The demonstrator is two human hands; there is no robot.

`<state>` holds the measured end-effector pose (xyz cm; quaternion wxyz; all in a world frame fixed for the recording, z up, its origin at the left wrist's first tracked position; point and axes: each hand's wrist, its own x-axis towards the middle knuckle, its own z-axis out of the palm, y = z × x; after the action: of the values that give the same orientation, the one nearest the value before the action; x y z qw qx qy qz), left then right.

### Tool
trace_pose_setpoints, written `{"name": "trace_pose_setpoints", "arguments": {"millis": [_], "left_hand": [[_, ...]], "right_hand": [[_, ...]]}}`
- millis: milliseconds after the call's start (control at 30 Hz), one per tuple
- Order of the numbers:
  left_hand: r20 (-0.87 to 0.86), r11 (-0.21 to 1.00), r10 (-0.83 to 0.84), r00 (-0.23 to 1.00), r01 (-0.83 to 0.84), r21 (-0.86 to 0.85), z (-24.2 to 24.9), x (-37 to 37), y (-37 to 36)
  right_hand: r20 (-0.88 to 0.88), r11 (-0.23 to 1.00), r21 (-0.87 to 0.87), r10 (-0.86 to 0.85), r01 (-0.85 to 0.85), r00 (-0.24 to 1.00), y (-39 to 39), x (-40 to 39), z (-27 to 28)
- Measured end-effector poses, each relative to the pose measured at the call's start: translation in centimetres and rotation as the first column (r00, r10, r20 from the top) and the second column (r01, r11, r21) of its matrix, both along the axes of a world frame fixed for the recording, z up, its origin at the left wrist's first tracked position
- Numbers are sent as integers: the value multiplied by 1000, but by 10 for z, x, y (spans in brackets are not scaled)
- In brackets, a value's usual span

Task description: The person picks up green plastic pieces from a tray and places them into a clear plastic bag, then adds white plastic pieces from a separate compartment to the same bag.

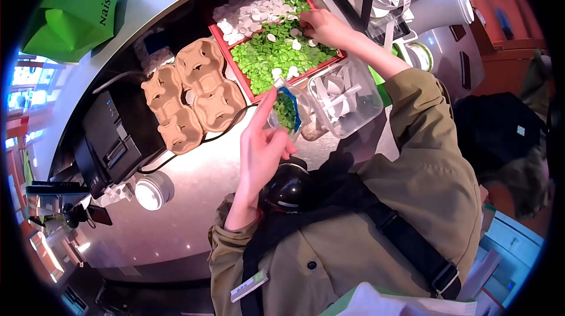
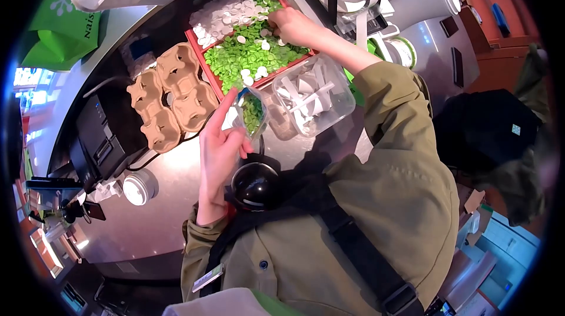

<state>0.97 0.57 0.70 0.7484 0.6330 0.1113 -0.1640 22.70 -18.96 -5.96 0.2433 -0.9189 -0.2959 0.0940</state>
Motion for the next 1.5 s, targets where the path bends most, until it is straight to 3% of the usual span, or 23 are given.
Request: {"name": "trace_pose_setpoints", "arguments": {"millis": [100, 300, 400, 433, 533, 600, 733, 767, 867, 900, 933, 967, 1000, 1033, 1133, 1167, 1300, 1400, 1433, 1467, 1500], "left_hand": [[1, 1000, -17, 1000, 17, 3, -1, 0, 2], [6, 1000, -23, 1000, 23, -16, -3, -1, 3], [2, 1000, -13, 1000, 13, -9, -4, 0, 0], [-4, 1000, -7, 1000, 7, -3, -3, 0, -1], [-47, 999, -50, 998, 50, -5, 2, -1, -1], [-37, 999, -45, 998, 44, -17, 1, -2, -3], [-51, 997, -70, 996, 69, -18, 6, -3, -8], [-70, 998, -64, 996, 64, 9, 8, -5, -7], [-31, 1000, -7, 999, 6, -29, 5, -12, 3], [-43, 1000, -4, 999, 3, -23, 6, -12, 4], [-44, 1000, -6, 999, 5, -27, 7, -11, 4], [-48, 1000, -11, 999, 10, -30, 7, -11, 4], [-51, 999, -18, 999, 16, -32, 7, -11, 4], [-52, 999, 10, 999, -13, -51, 7, -11, 2], [-72, 1000, -4, 997, 3, -20, 10, -9, 2], [-73, 1000, -6, 997, 5, -9, 10, -9, 2], [-74, 1000, -2, 997, 2, 5, 9, -9, 5], [-62, 1000, -17, 998, 16, -17, 4, -8, 6], [-56, 999, -24, 998, 23, -24, 3, -8, 7], [-52, 1000, -23, 998, 22, -20, 3, -8, 7], [-47, 1000, -21, 999, 20, -15, 3, -8, 5]], "right_hand": [[-7, 998, -27, 64, -64, 998, -3, 7, -1], [280, 979, 154, 89, -136, 956, -2, 1, -1], [202, 989, 145, -68, 39, 977, -4, -8, 19], [113, 957, 274, -125, 90, 986, -7, -12, 20], [-323, 815, 531, -59, 233, 945, -5, -61, 50], [-90, 825, 547, 228, -143, 970, 8, -108, 71], [209, 913, 68, 381, -402, 901, 27, -156, 71], [258, 902, 122, 374, -414, 891, 27, -157, 69], [221, 790, 500, 280, -355, 934, 20, -135, 50], [133, 818, 519, 207, -247, 969, 14, -121, 50], [97, 911, 399, 72, -105, 993, 12, -109, 59], [112, 906, 417, 33, -77, 993, 6, -88, 38], [43, 962, 273, -33, 20, 999, 7, -78, 45], [65, 994, 100, -44, 37, 997, 7, -66, 34], [133, 984, -157, -62, 83, 989, 16, -59, 15], [75, 971, -225, -67, 83, 995, 18, -54, 10], [-114, 995, -95, -36, 25, 993, 15, -43, 12], [-26, 995, 95, -9, 12, 1000, 7, -41, 10], [129, 983, 177, 16, -39, 991, 9, -44, 23], [-21, 971, 196, -134, 136, 991, 11, -54, 39], [-212, 905, 372, -134, 206, 968, 12, -64, 50]]}}
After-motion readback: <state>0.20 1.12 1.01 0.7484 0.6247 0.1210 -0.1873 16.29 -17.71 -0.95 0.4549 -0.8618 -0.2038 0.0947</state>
